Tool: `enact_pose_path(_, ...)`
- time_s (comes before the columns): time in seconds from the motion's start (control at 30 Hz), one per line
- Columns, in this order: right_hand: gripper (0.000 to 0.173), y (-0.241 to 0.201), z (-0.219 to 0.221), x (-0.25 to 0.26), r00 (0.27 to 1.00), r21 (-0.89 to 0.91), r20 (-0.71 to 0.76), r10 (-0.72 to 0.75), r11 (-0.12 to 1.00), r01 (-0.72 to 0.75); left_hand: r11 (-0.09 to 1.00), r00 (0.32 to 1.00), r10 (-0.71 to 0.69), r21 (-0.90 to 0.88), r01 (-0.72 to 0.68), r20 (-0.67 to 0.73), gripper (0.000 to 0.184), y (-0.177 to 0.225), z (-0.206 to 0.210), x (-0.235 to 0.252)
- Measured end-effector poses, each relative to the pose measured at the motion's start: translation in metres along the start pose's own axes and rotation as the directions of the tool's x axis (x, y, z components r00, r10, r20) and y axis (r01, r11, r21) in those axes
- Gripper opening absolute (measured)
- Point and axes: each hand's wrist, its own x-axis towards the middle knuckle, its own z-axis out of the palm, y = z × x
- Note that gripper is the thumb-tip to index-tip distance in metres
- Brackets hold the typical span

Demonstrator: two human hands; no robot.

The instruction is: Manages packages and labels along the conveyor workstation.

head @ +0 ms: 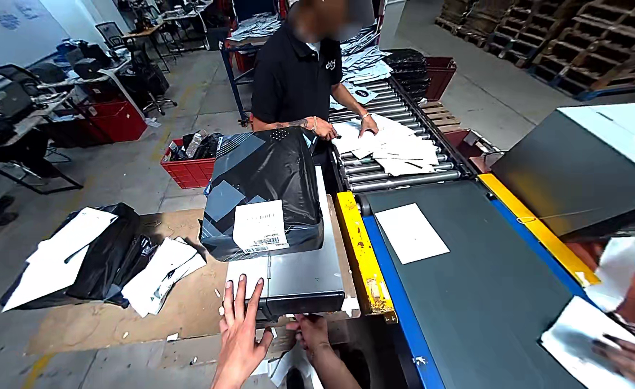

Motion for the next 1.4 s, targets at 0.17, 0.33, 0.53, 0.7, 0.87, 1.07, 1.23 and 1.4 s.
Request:
enact_pose_path(0.17, 0.018, 0.005, -0.028, -0.021, 0.993, -0.06, 0.022, -0.119, 0.991, 0.12, 0.998, 0.999, 0.041, -0.039, -0.042, -0.022, 0.106, 0.007, 0.003, 0.002)
enact_pose_path(0.33, 0.028, -0.043, -0.226, 0.042, 0.906, -0.466, -0.276, -0.321, 0.869, 0.166, 0.996, 0.995, 0.087, -0.03, -0.089, -0.043, 0.099, 0.012, 0.005, 0.01)
enact_pose_path(0.53, 0.048, -0.128, -0.391, 0.165, 0.79, -0.703, -0.495, -0.362, 0.701, -0.119, 0.997, 0.996, 0.072, 0.023, -0.07, -0.054, 0.1, 0.018, 0.009, 0.012)
enact_pose_path(0.7, 0.09, -0.076, -0.423, 0.073, 0.793, -0.839, -0.527, -0.306, 0.34, -0.426, 1.0, 0.998, 0.005, -0.005, -0.005, -0.063, 0.103, 0.022, 0.002, 0.008)
enact_pose_path(0.87, 0.079, -0.004, -0.302, 0.011, 0.955, -0.917, -0.154, -0.254, 0.396, -0.043, 0.995, 0.994, -0.096, 0.015, 0.097, -0.056, 0.109, 0.013, 0.001, 0.004)
enact_pose_path(1.07, 0.039, 0.042, -0.046, 0.014, 0.969, -0.326, 0.171, -0.179, 0.918, 0.227, 0.995, 0.992, -0.1, 0.03, 0.098, 0.073, 0.116, 0.009, -0.008, 0.002)
enact_pose_path(1.23, 0.015, 0.022, 0.01, 0.013, 0.967, -0.041, -0.112, -0.23, 0.973, 0.227, 1.0, 1.0, -0.024, -0.005, 0.024, -0.017, 0.113, -0.001, -0.003, -0.002)
enact_pose_path(1.4, 0.024, 0.005, -0.068, -0.011, 0.962, -0.281, 0.008, -0.274, 0.922, 0.265, 0.998, 0.999, 0.042, -0.046, -0.042, 0.012, 0.11, 0.009, -0.005, 0.0)
